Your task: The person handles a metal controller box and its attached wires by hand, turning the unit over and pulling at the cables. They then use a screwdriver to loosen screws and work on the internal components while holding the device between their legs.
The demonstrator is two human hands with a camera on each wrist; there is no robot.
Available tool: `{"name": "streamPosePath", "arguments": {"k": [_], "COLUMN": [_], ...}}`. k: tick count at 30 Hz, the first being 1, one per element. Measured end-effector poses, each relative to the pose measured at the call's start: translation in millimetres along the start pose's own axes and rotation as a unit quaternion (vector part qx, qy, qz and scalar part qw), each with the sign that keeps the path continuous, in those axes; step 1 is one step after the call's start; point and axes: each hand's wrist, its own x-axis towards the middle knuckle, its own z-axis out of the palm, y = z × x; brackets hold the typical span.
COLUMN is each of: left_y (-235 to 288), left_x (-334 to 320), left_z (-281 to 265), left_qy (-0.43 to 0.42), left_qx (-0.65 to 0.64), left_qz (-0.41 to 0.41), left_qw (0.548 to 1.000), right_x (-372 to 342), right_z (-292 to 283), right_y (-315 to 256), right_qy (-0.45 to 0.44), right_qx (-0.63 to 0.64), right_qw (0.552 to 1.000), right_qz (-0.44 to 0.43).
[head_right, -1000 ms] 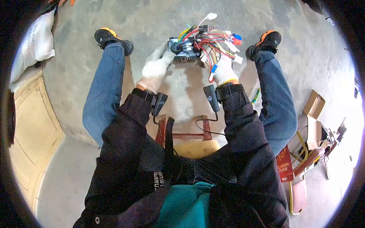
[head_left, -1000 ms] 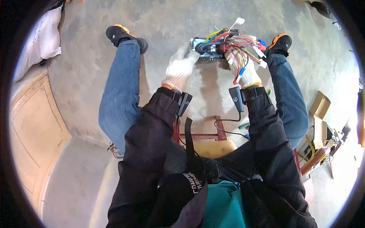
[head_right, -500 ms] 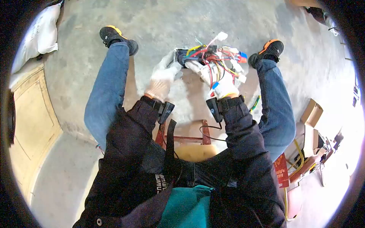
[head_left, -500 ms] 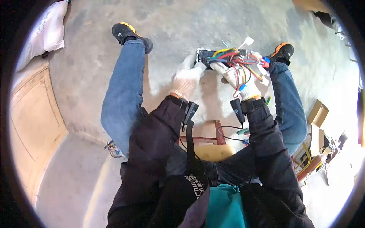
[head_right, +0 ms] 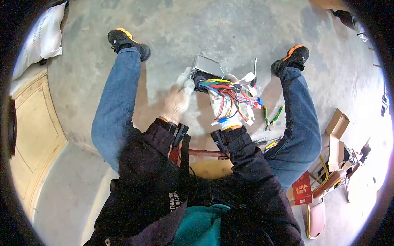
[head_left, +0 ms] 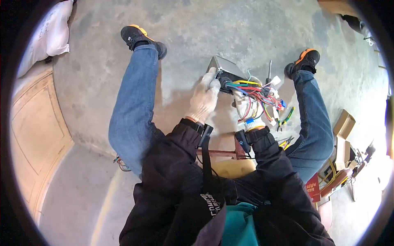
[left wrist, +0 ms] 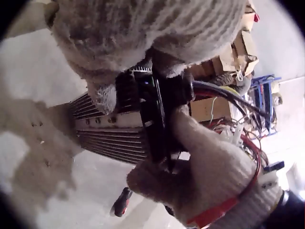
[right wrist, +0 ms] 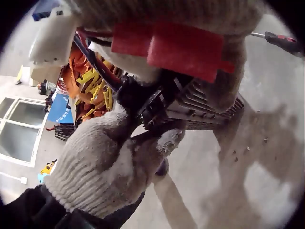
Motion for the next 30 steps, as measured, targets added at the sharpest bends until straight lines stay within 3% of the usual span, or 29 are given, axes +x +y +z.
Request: {"name": "streamPosePath", "arguments": {"k": [1,2,3,4,5,6,7,9,10,11,12,13,14,15,17,18,19,21,22,24,25,27,30], "left_y": [-1.5,-5.2,-9.4,-20.0,-31.7,-32.0,-31.7,-27.7,-50.2,-89.5,-110.9,-82.6,-53.8,-28.0,-17.0,-15.5,-21.1,-27.7,-25.8,-21.8,-27.5,-40.9,-36.2], "left_x": [0.4,0.6,1.8,1.9,0.0,-2.9,-7.2,-15.0,-9.5,-0.2,3.6,-0.6,-6.8,-11.7,-12.9,-12.7,-10.7,-7.0,-8.2,-11.4,-8.9,-3.3,-4.6], "left_z": [0.1,0.4,1.2,4.9,9.7,11.0,16.1,30.7,41.5,60.0,71.8,62.9,51.5,39.6,33.8,33.2,35.9,40.3,40.7,38.8,41.6,50.3,49.3], "left_qy": [-0.001,0.005,0.013,0.012,0.024,0.038,0.038,0.053,0.05,0.063,0.079,0.08,0.079,0.078,0.081,0.08,0.08,0.165,0.166,0.125,0.127,0.187,0.173], "left_qx": [0.0,0.009,0.019,0.02,0.01,-0.001,-0.002,-0.081,-0.084,-0.139,-0.194,-0.196,-0.143,-0.088,-0.06,-0.031,-0.032,0.001,-0.001,-0.042,-0.041,-0.082,-0.104], "left_qz": [0.001,0.002,0.004,0.005,0.043,0.08,0.081,-0.009,-0.008,-0.003,0.0,-0.001,-0.009,-0.017,-0.013,-0.01,-0.01,0.15,0.148,0.039,0.038,0.152,0.112], "left_qw": [1.0,1.0,1.0,1.0,0.999,0.996,0.996,0.995,0.995,0.988,0.978,0.977,0.987,0.993,0.995,0.996,0.996,0.975,0.975,0.99,0.99,0.967,0.973], "right_x": [3.9,5.8,1.6,3.0,4.1,6.2,10.2,12.1,11.2,11.5,13.7,15.2,17.0,15.5,8.2,8.7,9.1,4.6,3.7,4.6,12.6,8.4,6.9], "right_z": [-23.4,-35.1,-14.4,-7.6,-1.0,0.5,4.3,-5.7,-12.2,0.8,-1.7,-2.5,-2.6,7.9,39.9,42.1,44.0,40.1,34.3,30.2,31.4,32.4,25.5], "right_y": [6.9,10.6,6.3,4.6,3.4,2.1,-1.2,-6.3,-8.6,-12.8,-13.6,-13.8,-12.5,-10.6,-6.6,-2.9,-0.6,-5.2,-5.0,-0.1,-2.1,2.1,-0.7], "right_qy": [-0.002,-0.004,-0.025,-0.024,0.012,0.046,0.058,0.054,0.051,0.014,0.014,0.029,0.042,0.039,0.024,0.023,0.041,0.074,0.073,0.065,0.071,0.067,0.064], "right_qx": [-0.295,-0.561,-0.653,-0.653,-0.399,-0.108,-0.345,-0.381,-0.416,-0.634,-0.654,-0.505,-0.338,-0.338,-0.578,-0.578,-0.526,-0.463,-0.465,-0.398,-0.261,-0.247,-0.233], "right_qw": [0.953,0.818,0.746,0.747,0.913,0.992,0.931,0.918,0.904,0.76,0.742,0.854,0.937,0.937,0.8,0.8,0.837,0.88,0.879,0.911,0.96,0.963,0.968], "right_qz": [-0.066,-0.126,-0.125,-0.126,-0.089,-0.042,-0.106,-0.094,-0.083,-0.139,-0.149,-0.119,-0.083,-0.08,-0.158,-0.157,-0.146,-0.076,-0.073,-0.089,-0.072,-0.082,-0.067]}}
